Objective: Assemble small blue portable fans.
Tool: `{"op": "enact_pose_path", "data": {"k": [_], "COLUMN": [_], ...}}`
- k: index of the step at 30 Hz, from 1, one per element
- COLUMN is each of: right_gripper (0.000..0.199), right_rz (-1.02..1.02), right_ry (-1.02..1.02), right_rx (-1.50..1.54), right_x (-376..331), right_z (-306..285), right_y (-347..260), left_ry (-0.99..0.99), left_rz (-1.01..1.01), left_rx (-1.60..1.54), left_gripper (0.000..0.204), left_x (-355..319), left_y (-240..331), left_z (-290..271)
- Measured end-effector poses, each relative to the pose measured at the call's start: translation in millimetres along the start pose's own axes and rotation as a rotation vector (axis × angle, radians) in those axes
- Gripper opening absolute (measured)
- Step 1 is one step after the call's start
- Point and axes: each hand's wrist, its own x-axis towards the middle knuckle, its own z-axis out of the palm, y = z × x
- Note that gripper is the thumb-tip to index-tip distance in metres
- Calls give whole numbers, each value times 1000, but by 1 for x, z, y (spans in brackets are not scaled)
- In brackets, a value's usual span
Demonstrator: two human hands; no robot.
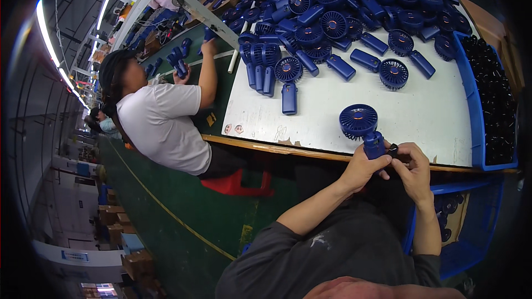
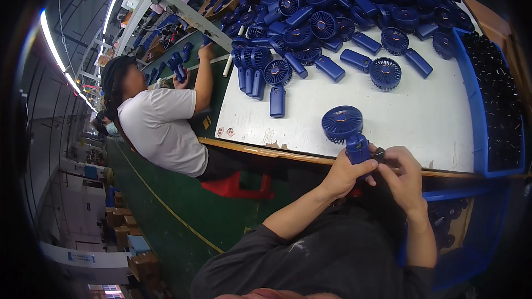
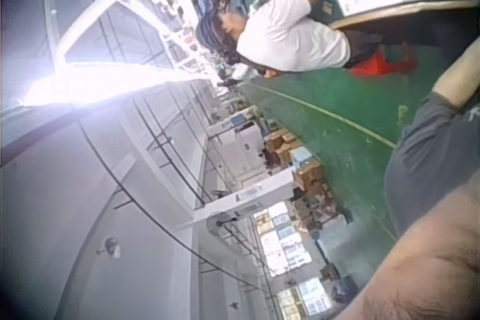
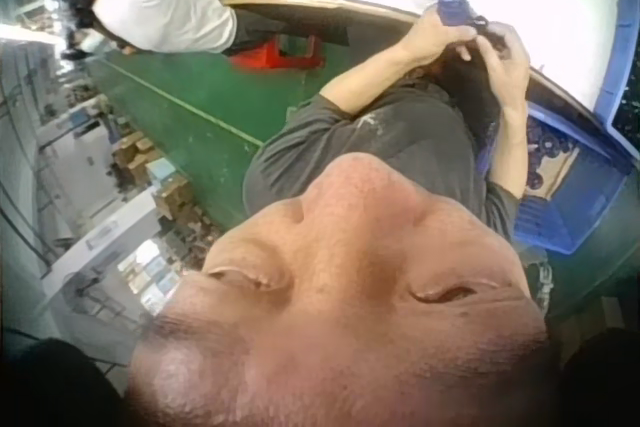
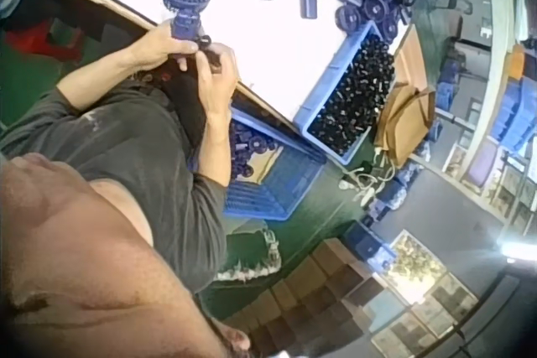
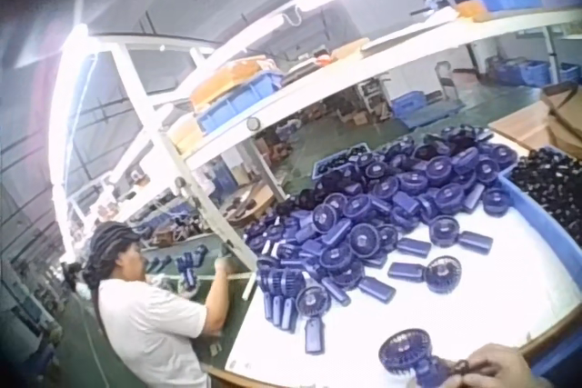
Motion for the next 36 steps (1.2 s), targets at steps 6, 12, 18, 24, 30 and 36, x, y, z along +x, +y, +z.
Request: {"op": "enact_pose_path", "data": {"k": [6, 12, 18, 24, 30, 36], "right_gripper": [24, 37, 53, 73, 54, 52], "right_rz": [-476, -576, -442, -388, 190, 17], "right_ry": [-144, -211, -198, -37, -33, 281], "right_rx": [-517, -718, -787, -839, -62, 294], "right_x": [20, 33, 13, -9, -34, -33], "right_z": [-11, -2, 15, 36, 31, 20], "right_y": [-34, -51, -52, -37, -4, 8], "left_ry": [-309, -366, -175, -20, -170, -190], "left_rz": [-237, -174, -204, -105, 498, 183], "left_rx": [50, -41, -192, -156, 1180, 788], "left_gripper": [36, 64, 59, 47, 90, 74], "left_x": [-5, -9, -11, -11, -20, -17], "left_y": [4, -6, -7, -37, 38, 17], "left_z": [-7, -16, -6, -11, 34, 5]}}
